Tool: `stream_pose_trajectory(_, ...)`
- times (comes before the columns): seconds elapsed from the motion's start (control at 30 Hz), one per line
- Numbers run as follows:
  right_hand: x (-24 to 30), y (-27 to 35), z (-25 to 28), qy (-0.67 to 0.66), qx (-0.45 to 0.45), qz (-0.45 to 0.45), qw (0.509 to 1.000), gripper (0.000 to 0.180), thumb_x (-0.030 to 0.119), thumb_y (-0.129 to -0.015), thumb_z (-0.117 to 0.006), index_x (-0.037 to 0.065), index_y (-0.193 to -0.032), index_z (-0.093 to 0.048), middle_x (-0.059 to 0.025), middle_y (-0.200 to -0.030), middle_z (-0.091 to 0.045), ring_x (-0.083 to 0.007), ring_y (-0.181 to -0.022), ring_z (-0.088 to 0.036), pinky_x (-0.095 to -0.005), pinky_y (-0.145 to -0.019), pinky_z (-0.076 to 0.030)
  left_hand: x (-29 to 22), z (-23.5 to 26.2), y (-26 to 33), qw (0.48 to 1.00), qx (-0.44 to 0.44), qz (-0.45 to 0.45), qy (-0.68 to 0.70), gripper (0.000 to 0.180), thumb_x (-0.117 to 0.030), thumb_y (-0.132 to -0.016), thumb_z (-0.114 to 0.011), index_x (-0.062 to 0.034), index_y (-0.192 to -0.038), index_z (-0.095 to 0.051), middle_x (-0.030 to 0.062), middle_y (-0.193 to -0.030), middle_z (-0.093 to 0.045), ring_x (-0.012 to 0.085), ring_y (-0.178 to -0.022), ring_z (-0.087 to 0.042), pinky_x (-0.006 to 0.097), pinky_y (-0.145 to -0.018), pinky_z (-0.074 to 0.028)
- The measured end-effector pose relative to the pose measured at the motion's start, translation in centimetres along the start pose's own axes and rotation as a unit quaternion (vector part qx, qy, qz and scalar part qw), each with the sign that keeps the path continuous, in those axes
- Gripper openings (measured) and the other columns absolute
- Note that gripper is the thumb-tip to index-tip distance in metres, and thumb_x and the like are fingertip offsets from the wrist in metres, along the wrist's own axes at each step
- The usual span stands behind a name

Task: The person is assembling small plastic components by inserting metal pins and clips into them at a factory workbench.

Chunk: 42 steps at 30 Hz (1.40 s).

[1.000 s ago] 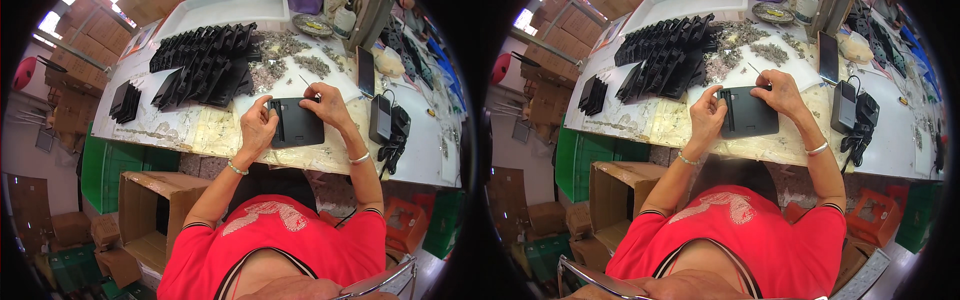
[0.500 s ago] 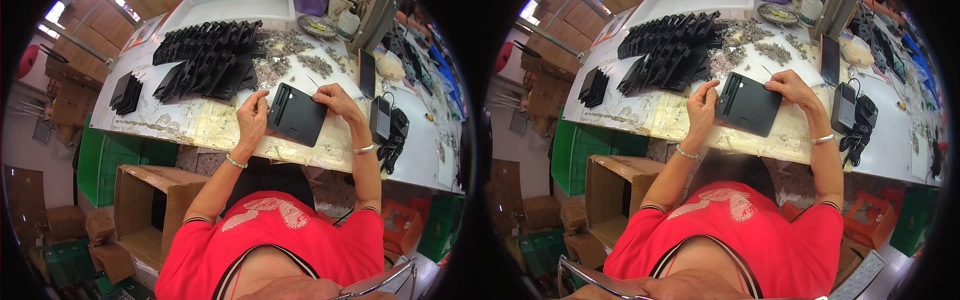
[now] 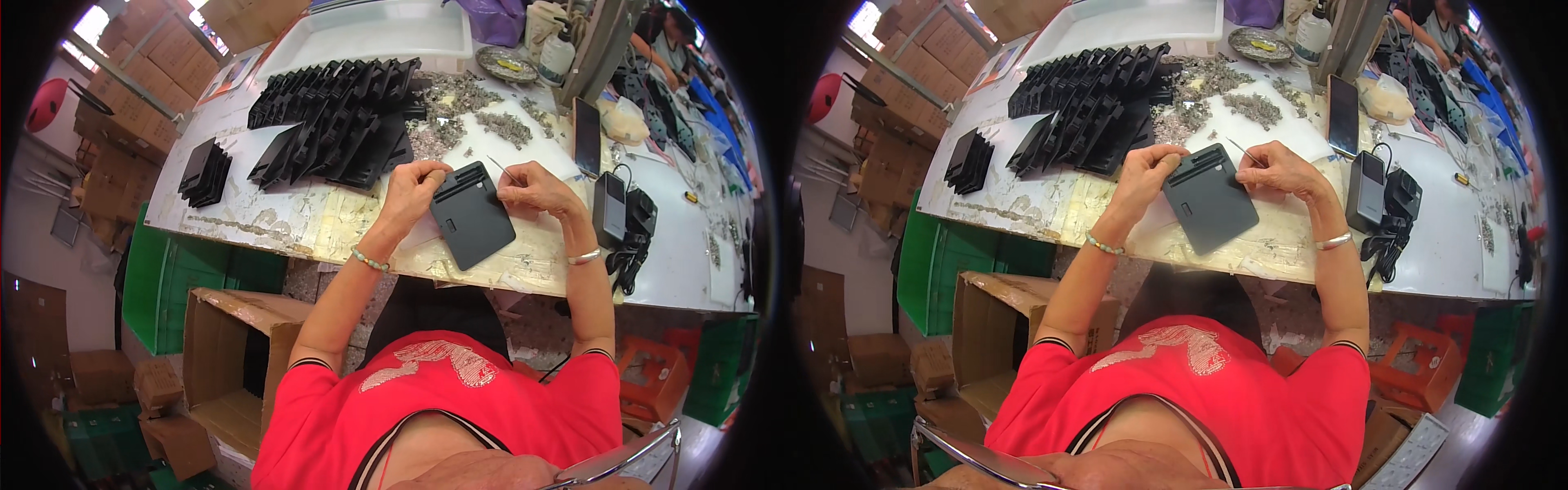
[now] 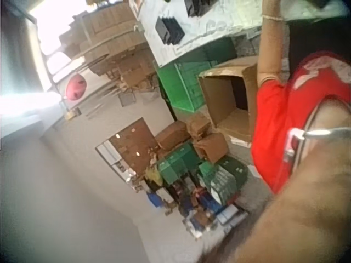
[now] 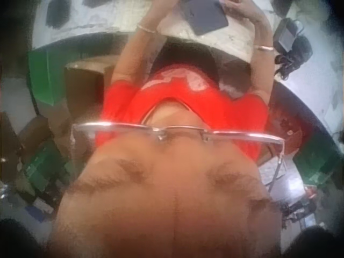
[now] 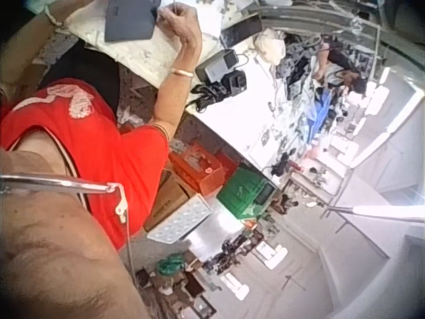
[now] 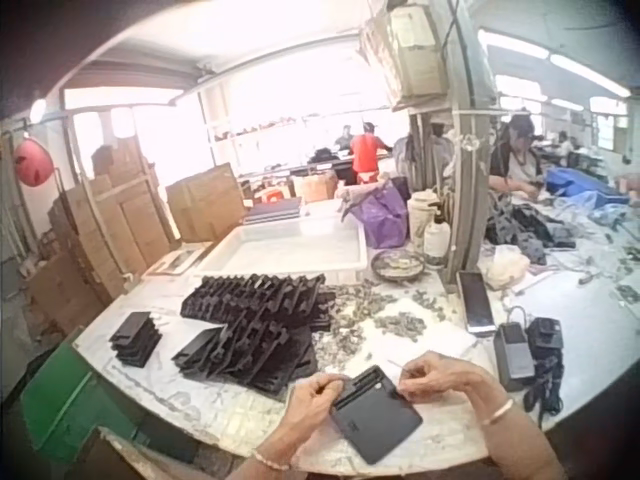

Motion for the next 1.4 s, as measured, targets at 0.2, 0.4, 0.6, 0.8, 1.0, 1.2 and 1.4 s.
stream_pose_trajectory(0.2, 1.2, 0.2, 1.2, -0.069, -0.077, 0.060, 0.993, 0.018, 0.021, -0.086, -0.070, 0.005, -0.087, -0.062, 0.0046, -0.072, -0.053, -0.0001, -0.052, -0.039, -0.0183, -0.043, -0.026, -0.9, -0.9, -1.5, 0.994, 0.042, -0.043, 0.096, 0.020, -0.011, -0.097, -0.058, 0.0025, -0.104, -0.070, 0.0009, -0.087, -0.068, 0.0045, -0.077, -0.057, 0.018, -0.068, -0.046)
stream_pose_trajectory(0.4, 3.8, 1.6, -0.6, 0.088, -0.113, 0.229, 0.963, 0.024, 0.018, -0.081, -0.072, -0.001, -0.082, -0.058, -0.0005, -0.071, -0.054, -0.0079, -0.063, -0.045, -0.0272, -0.056, -0.037, 0.1, -1.7, -1.6, 0.980, -0.020, -0.094, 0.176, 0.021, -0.014, -0.100, -0.057, -0.0004, -0.112, -0.067, 0.0019, -0.100, -0.068, 0.0060, -0.088, -0.059, 0.022, -0.080, -0.048)
stream_pose_trajectory(0.6, 10.2, 6.8, -6.4, 0.530, -0.279, 0.259, 0.757, 0.010, 0.004, -0.077, -0.064, 0.005, -0.084, -0.056, -0.0129, -0.080, -0.056, -0.0280, -0.064, -0.065, -0.0393, -0.055, -0.052, 0.7, 0.4, 0.0, 0.985, -0.119, -0.070, 0.106, 0.021, -0.009, -0.099, -0.053, 0.0003, -0.112, -0.067, 0.0029, -0.098, -0.067, 0.0082, -0.088, -0.060, 0.022, -0.079, -0.048)
stream_pose_trajectory(0.8, 5.5, 4.0, -10.6, 0.475, -0.120, 0.214, 0.845, 0.027, 0.025, -0.084, -0.071, 0.002, -0.091, -0.062, -0.0138, -0.084, -0.061, -0.0295, -0.074, -0.067, -0.0399, -0.064, -0.053, 2.6, 2.6, 4.2, 0.982, -0.179, -0.033, 0.046, 0.025, 0.002, -0.092, -0.049, -0.0006, -0.109, -0.068, 0.0058, -0.096, -0.066, 0.0111, -0.084, -0.062, 0.024, -0.076, -0.051)
stream_pose_trajectory(1.0, 4.5, 1.0, -5.0, -0.031, -0.145, 0.136, 0.980, 0.032, 0.028, -0.102, -0.052, 0.002, -0.090, -0.067, 0.0030, -0.070, -0.055, -0.0035, -0.061, -0.048, -0.0189, -0.052, -0.037, -0.2, 1.7, 6.2, 0.934, -0.109, -0.215, -0.263, 0.032, -0.004, -0.073, -0.070, 0.0026, -0.105, -0.066, 0.0140, -0.099, -0.061, 0.0266, -0.090, -0.058, 0.035, -0.078, -0.049)
stream_pose_trajectory(1.2, 3.5, -1.4, -6.6, -0.342, -0.086, 0.100, 0.931, 0.039, 0.029, -0.100, -0.054, 0.003, -0.072, -0.057, 0.0056, -0.054, -0.036, -0.0031, -0.045, -0.030, -0.0197, -0.041, -0.023, -0.2, -0.4, 6.1, 0.906, -0.104, -0.242, -0.332, 0.034, -0.011, -0.065, -0.079, 0.0000, -0.095, -0.068, 0.0111, -0.089, -0.058, 0.0306, -0.094, -0.052, 0.040, -0.084, -0.044)
stream_pose_trajectory(1.4, 4.0, -4.5, -9.6, -0.487, -0.037, 0.114, 0.865, 0.057, 0.041, -0.103, -0.038, 0.009, -0.056, -0.039, 0.0054, -0.050, -0.022, -0.0070, -0.041, -0.021, -0.0244, -0.039, -0.018, 1.1, 0.7, 4.5, 0.913, -0.086, -0.249, -0.312, 0.030, -0.013, -0.064, -0.078, -0.0023, -0.090, -0.069, 0.0103, -0.091, -0.057, 0.0313, -0.099, -0.050, 0.042, -0.089, -0.040)
Point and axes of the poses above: each hand's wrist, its own y-axis away from the middle knuckle, its own z-axis out of the back of the hand, x = y × z, the point moved 5 cm from there along -y, towards the middle knuckle
